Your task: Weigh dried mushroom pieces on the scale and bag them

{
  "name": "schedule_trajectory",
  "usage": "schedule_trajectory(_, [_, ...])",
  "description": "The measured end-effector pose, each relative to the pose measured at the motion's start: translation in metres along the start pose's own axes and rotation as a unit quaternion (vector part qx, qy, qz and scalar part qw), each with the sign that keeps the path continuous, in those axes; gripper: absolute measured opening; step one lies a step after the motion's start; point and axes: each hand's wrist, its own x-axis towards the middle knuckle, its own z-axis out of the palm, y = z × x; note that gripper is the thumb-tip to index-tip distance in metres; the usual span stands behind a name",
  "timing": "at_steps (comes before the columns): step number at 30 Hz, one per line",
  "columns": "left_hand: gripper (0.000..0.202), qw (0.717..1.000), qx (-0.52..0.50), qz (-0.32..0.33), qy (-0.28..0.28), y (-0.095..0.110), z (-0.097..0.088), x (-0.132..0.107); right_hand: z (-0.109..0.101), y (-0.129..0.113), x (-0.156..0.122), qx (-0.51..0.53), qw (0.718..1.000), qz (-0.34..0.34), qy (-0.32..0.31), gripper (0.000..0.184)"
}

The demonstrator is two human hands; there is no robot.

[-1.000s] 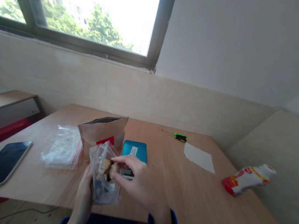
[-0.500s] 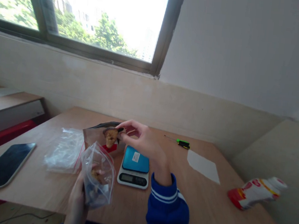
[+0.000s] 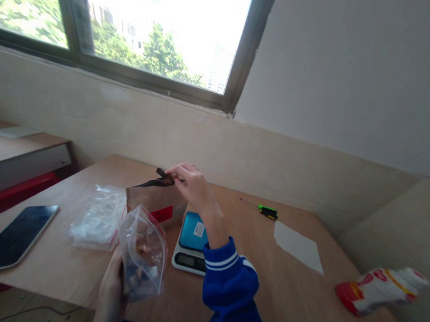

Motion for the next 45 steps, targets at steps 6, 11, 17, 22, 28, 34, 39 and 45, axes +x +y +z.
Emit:
schedule_trajectory(6, [0.06,1.0,0.02,0.005,0.003,-0.003,-0.004,0.002,-0.003,0.0,-0.007,0.022,1.0,0.011,-0.003,0.023])
schedule_trajectory(11, [0.06,1.0,0.015,-0.008,0.008,0.0,-0.001,0.0,-0.008,-0.004,-0.009,0.047,0.997,0.044,0.04,0.021])
schedule_trajectory(17, [0.062,1.0,0.025,0.007,0.018,0.005,0.004,-0.004,0.003,-0.001,-0.007,0.106,0.989,0.08,0.057,0.021])
schedule_trajectory(22, [0.06,0.998,0.047,0.038,0.011,0.0,-0.001,0.0,0.006,0.002,-0.008,0.107,0.99,0.079,0.041,0.022])
schedule_trajectory(28, [0.056,0.997,0.052,0.049,0.009,-0.005,-0.005,0.004,0.0,0.002,-0.01,0.12,0.985,0.116,0.046,0.019])
schedule_trajectory(34, [0.054,0.998,0.031,0.046,0.0,-0.003,-0.003,0.002,0.0,0.009,-0.012,0.099,0.985,0.14,0.029,0.016])
schedule_trajectory(39, [0.053,0.998,0.039,0.054,0.011,0.001,-0.001,0.001,-0.002,0.013,-0.014,0.044,0.99,0.136,0.002,0.018])
schedule_trajectory(45, [0.05,0.998,0.042,0.055,0.004,-0.001,-0.003,0.002,-0.006,0.01,-0.014,-0.022,0.994,0.101,-0.038,0.036])
